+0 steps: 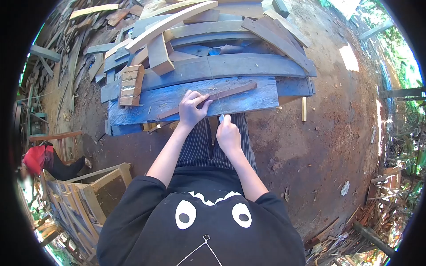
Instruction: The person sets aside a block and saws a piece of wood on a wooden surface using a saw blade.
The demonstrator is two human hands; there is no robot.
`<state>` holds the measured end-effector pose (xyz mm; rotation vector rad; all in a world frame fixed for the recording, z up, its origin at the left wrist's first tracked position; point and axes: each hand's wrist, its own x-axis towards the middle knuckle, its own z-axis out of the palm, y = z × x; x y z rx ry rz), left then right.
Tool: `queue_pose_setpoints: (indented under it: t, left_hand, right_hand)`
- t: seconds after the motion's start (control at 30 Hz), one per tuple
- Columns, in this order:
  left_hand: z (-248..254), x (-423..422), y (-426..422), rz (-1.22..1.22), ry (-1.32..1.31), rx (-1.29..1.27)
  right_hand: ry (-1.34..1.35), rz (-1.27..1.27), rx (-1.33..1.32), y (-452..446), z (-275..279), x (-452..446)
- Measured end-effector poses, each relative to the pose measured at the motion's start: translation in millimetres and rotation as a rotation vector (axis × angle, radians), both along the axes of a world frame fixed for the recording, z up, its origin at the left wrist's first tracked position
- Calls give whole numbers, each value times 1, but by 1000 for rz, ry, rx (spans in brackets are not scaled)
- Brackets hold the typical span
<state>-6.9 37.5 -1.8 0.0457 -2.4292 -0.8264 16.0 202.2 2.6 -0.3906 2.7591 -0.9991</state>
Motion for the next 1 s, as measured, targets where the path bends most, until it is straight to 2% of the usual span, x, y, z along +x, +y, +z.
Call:
queue_pose_setpoints:
  t: [0.2, 0.37, 0.47, 0.73, 0.93, 1.0]
  left_hand:
    - [-1, -1, 0, -1, 9, 8]
    - [-1, 0, -2, -26, 25, 4]
    - [-1, 0, 0, -12, 10, -4]
    - [-2, 0, 0, -9, 23, 12]
    - [-1, 1, 0, -17, 7, 16]
    - [1, 2, 0, -11, 6, 4]
  right_hand:
    - [-86, -11, 55, 56, -1, 81]
    - [-68, -10, 34, 30, 10, 44]
    - [-22, -17, 22, 4, -5, 7]
    - [-75, 1, 49, 61, 5, 87]
    - [32, -14, 104, 10, 0, 15]
    - [49, -19, 81, 7, -5, 15]
